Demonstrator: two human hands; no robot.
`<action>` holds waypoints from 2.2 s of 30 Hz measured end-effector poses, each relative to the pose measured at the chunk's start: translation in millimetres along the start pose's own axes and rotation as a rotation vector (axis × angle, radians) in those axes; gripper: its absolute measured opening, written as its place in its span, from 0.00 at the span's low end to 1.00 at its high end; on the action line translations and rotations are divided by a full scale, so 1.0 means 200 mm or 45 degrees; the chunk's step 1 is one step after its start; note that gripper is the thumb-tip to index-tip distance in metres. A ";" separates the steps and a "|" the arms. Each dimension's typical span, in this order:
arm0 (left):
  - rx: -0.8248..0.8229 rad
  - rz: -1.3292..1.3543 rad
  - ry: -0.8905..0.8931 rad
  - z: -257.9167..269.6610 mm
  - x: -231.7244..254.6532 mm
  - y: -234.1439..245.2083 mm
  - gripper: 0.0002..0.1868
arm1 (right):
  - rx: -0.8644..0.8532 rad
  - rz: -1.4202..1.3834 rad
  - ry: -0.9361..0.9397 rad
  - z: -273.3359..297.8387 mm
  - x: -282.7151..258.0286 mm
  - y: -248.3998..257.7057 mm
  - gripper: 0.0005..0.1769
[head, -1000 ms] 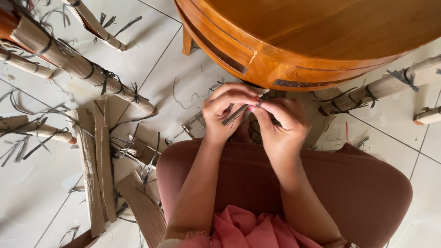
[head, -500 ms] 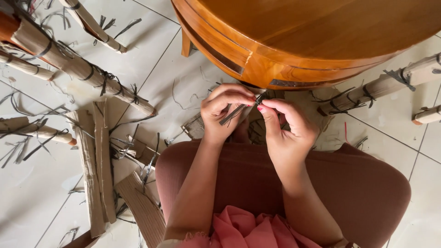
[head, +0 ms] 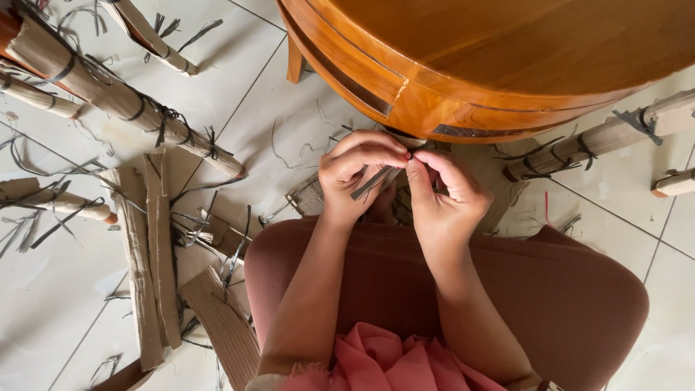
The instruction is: Wrapping wooden table legs with protective cardboard and securing them with ties for transport.
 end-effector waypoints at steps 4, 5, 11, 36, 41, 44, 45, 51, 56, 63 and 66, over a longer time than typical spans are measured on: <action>-0.015 -0.011 -0.008 0.00 0.01 -0.01 0.08 | -0.005 -0.094 -0.259 0.06 0.03 -0.01 0.04; -0.015 -0.005 -0.002 0.00 0.02 -0.01 0.07 | -0.029 -0.238 -0.445 0.08 0.04 -0.02 0.03; -0.027 0.018 -0.006 0.04 0.01 0.00 0.06 | -0.189 -1.148 -1.068 0.10 0.08 -0.05 0.04; 0.131 0.370 -0.004 0.19 -0.11 -0.01 0.03 | 0.172 -1.131 -1.198 0.10 0.16 -0.08 0.08; 0.108 0.024 -0.007 0.23 -0.12 0.00 0.03 | 0.169 -0.915 -0.997 0.11 0.17 -0.04 0.08; 0.060 -0.025 -0.008 0.22 -0.11 0.01 0.03 | 0.065 -1.062 -1.030 0.12 0.20 -0.04 0.09; 0.019 -0.034 -0.017 0.21 -0.10 0.02 0.02 | -0.033 -1.242 -1.104 0.13 0.21 -0.05 0.10; -0.007 -0.101 -0.017 0.21 -0.09 -0.02 0.03 | -0.191 -1.218 -1.101 0.08 0.14 -0.04 0.05; -0.033 -0.077 0.081 0.20 -0.04 -0.05 0.03 | -0.040 -0.891 -0.932 0.08 0.19 -0.06 0.05; -0.091 0.083 0.226 0.23 -0.06 -0.06 0.06 | 0.113 -0.535 -0.627 0.07 0.18 -0.04 0.10; -0.116 0.120 0.233 0.22 -0.05 -0.09 0.05 | 0.065 -0.318 -0.488 0.06 0.11 0.00 0.15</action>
Point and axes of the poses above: each hand's wrist, its own z-axis away from the middle knuckle, its own y-axis out of the back of the hand, x = y × z, the point moved 3 cm from there along -z, towards the middle knuckle, and after that the axes turned 8 degrees about -y, right-handed, at the moved point
